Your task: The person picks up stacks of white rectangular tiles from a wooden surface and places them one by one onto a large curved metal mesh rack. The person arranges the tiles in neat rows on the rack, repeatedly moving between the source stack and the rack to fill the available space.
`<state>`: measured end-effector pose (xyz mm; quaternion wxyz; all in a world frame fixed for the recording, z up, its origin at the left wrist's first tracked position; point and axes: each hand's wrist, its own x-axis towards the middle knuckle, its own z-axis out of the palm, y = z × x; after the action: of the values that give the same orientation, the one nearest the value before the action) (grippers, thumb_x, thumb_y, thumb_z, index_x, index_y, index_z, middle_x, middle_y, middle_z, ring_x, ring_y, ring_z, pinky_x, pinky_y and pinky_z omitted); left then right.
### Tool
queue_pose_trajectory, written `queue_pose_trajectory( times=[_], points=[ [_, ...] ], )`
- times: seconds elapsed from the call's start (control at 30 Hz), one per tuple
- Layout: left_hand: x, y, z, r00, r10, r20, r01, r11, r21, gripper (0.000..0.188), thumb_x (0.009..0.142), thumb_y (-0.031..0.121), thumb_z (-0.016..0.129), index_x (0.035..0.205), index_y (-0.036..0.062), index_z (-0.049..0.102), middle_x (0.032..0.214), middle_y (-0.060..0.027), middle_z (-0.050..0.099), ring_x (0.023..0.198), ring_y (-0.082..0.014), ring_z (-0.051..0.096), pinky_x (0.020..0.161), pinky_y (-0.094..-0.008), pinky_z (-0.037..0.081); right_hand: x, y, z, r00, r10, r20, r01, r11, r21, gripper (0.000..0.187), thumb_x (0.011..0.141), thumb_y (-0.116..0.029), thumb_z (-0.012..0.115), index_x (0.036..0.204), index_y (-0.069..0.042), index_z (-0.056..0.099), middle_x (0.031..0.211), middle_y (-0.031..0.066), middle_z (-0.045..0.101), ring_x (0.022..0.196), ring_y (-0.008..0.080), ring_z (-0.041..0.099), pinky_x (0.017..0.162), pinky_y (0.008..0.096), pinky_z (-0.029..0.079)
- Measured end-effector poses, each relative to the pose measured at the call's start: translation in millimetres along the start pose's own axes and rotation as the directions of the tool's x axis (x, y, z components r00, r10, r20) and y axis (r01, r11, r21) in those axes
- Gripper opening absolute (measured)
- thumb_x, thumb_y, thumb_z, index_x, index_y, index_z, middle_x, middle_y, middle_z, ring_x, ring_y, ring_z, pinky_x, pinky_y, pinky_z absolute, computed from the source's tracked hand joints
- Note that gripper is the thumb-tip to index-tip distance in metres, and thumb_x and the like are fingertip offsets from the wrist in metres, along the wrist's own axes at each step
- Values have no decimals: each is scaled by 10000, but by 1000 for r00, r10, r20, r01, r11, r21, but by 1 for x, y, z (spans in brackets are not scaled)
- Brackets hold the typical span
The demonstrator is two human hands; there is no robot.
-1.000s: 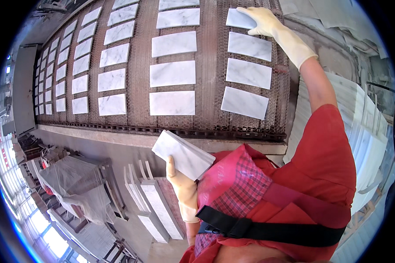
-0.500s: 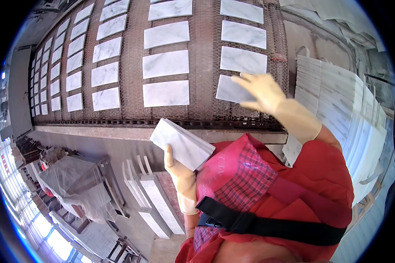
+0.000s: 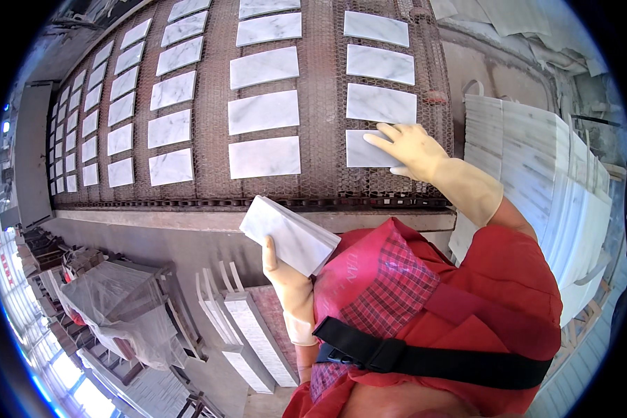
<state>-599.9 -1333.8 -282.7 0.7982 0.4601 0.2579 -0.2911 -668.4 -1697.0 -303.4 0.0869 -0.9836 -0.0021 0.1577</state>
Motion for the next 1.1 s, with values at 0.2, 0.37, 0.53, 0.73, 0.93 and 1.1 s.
queue_pose_trajectory(
  times=[0.2,0.37,0.53,0.73,0.93,1.1],
  points=[
    [9,4,8,990,132,-47,-122,977,172,643,1042,418,638,1530,13,540,1393,-181,688,1219,-354,692,1088,-503,553,16,-66,-26,982,-76,-172,167,770,615,844,886,-287,876,1616,-107,492,1543,241,609,1386,451,605,1182,530,494],
    [10,25,44,957,258,136,-291,874,389,612,1036,242,664,1557,-30,494,1423,-211,662,1272,-332,678,1088,-486,554,39,-151,-33,992,-103,78,-35,370,929,1144,869,-437,895,1746,-77,255,1611,305,508,1472,453,530,1230,504,440],
    [-12,28,84,936,342,85,-334,782,526,591,1089,177,631,1600,-60,452,1521,-211,596,1372,-306,603,1167,-448,473,54,-169,-30,997,-1,76,-74,244,967,1346,781,-512,936,1754,-25,144,1649,303,446,1526,451,465,1258,477,404],
    [-20,28,99,946,304,114,-299,679,670,745,1083,230,685,1685,-33,335,1571,-233,555,1421,-305,572,1204,-424,439,52,-150,-44,997,-11,71,-67,191,979,1248,769,-314,944,1769,-160,213,1607,235,508,1507,393,509,1229,478,445],
    [12,12,84,928,253,273,-353,831,430,692,1083,321,680,1638,7,412,1530,-186,572,1411,-313,564,1182,-458,454,40,-132,-47,997,33,-66,58,197,979,1235,748,-317,958,1755,-132,267,1556,258,528,1451,403,534,1217,478,436],
    [28,6,72,922,171,346,-276,919,282,825,1057,469,667,1687,36,356,1629,-197,490,1503,-339,501,1225,-511,436,30,-117,-56,998,45,-36,24,230,973,1265,741,-373,963,1754,-98,257,1556,286,523,1450,422,524,1231,493,411]
  ],
)
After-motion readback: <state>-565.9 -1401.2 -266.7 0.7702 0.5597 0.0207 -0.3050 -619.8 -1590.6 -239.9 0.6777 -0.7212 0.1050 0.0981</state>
